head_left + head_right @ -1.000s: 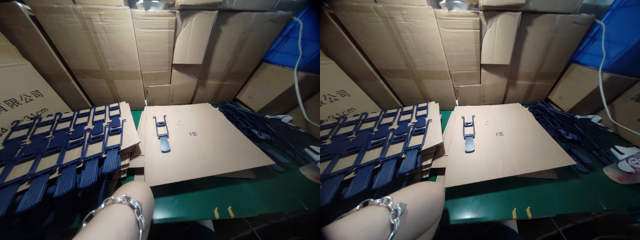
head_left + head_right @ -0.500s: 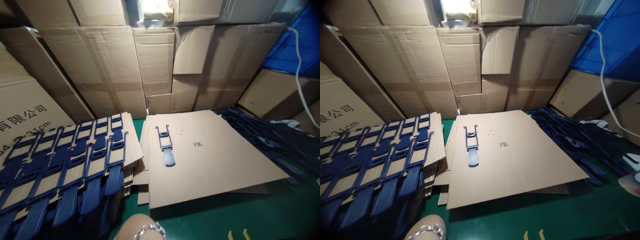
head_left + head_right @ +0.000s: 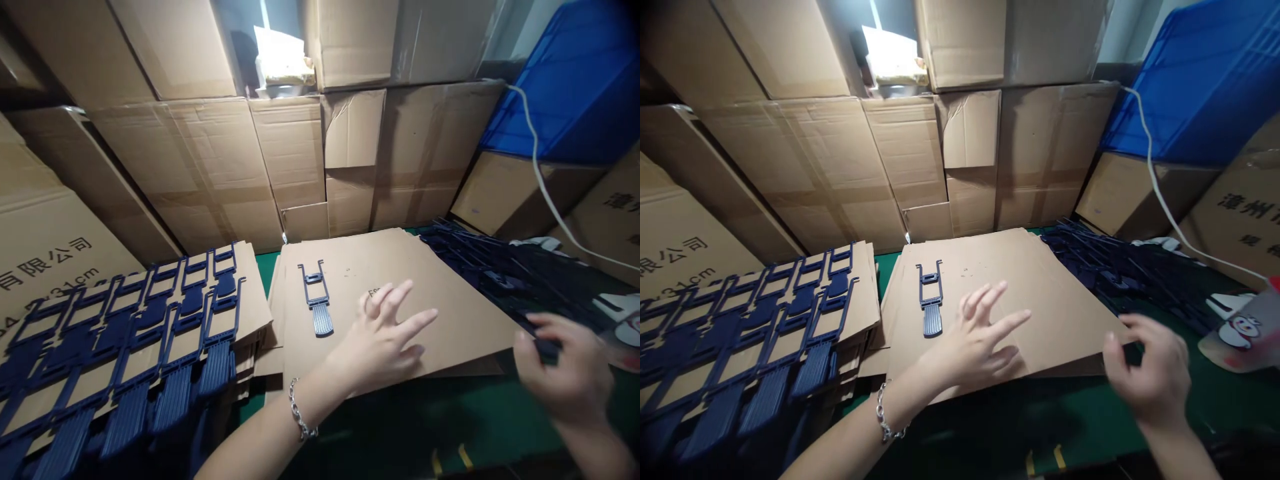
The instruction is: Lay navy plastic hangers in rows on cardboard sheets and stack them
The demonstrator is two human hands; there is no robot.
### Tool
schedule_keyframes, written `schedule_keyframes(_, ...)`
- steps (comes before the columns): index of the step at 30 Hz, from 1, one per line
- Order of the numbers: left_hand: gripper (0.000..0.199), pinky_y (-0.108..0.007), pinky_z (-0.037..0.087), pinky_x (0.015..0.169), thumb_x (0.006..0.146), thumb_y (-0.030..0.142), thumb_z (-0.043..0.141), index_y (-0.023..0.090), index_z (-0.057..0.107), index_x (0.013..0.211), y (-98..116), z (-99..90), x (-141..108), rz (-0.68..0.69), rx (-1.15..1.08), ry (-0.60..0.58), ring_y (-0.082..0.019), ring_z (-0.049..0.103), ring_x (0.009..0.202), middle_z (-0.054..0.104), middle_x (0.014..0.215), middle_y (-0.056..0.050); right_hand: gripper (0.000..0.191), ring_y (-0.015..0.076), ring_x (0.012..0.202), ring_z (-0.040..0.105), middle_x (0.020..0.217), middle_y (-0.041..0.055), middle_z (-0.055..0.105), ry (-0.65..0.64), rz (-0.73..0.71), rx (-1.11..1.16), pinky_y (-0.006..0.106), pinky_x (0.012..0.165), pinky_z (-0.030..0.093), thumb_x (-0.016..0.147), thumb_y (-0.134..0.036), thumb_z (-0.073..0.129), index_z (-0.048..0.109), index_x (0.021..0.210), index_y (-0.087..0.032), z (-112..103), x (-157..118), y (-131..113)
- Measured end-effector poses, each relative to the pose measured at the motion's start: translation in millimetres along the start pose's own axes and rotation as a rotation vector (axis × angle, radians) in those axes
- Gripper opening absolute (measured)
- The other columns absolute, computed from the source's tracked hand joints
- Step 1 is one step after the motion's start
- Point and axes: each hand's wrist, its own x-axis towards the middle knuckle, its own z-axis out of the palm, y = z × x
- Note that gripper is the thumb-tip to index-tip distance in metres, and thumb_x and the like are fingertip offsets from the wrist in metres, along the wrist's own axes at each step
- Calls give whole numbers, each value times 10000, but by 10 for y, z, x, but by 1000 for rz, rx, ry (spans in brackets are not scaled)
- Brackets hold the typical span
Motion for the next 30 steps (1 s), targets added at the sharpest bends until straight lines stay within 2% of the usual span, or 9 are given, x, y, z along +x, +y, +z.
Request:
schedule_keyframes(2,630,-660,199,990,777,516,516,312,336,1344,-93,202,-48,-38,34,-274,-377,55,1343,63,1494,-86,143,233,991,529,968,85,548,-16,-14,19,360,879,427,788,-351,443,326,818,-275,207,417,242)
schedule_keyframes(4,788,-694,148,977,707,654,512,302,285,1373,-148,321,-103,-134,37,-433,-403,-29,1338,-12,1498,-86,195,287,1021,496,970,154,547,-199,42,-95,387,877,397,785,-370,448,400,913,-231,448,711,518)
schedule_keyframes(8,849,-703,42,981,678,782,364,301,291,1375,-200,328,-127,-316,73,-498,-408,-90,1329,-33,1497,-63,518,312,1130,410,1179,228,472,-465,119,-226,380,923,307,824,-422,434,392,1219,-91,834,1004,1033)
schedule_keyframes(11,789,-688,18,991,729,756,299,288,322,1364,-286,234,-83,-420,140,-494,-401,-94,1330,6,1498,-65,702,347,1158,362,1254,246,404,-549,216,-258,418,845,309,796,-571,446,348,1315,-109,985,1154,1249)
schedule_keyframes(14,744,-700,36,979,750,684,392,268,328,1363,-448,133,-34,-548,203,-535,-419,-72,1327,29,1497,-77,810,384,1112,374,1239,266,394,-614,279,-272,442,735,315,732,-695,442,366,1327,-152,1097,1301,1296)
schedule_keyframes(18,707,-700,98,971,769,587,439,283,272,1385,-704,88,4,-723,182,-581,-417,-68,1328,-36,1497,-49,718,315,909,492,1131,271,450,-644,288,-297,394,632,329,794,-635,382,399,1319,-146,1220,1430,1242)
schedule_keyframes(21,728,-671,72,997,780,615,386,302,190,1407,-854,152,-1,-754,125,-568,-375,-79,1340,-114,1488,-24,630,299,832,520,1169,257,428,-696,224,-374,380,596,329,831,-584,330,433,1312,-191,1239,1474,1213)
schedule_keyframes(26,751,-682,39,991,773,689,295,317,159,1411,-980,273,-33,-760,82,-585,-370,-55,1345,-109,1484,-15,473,219,749,544,1182,220,429,-736,72,-417,314,580,328,835,-334,393,468,1272,-168,1196,1474,1152)
schedule_keyframes(30,787,-688,27,987,750,724,279,314,161,1412,-1005,273,-26,-765,76,-616,-378,-14,1346,-15,1494,-30,478,188,678,538,1137,238,455,-704,4,-463,316,561,299,829,-146,319,453,1289,-159,1175,1442,1049)
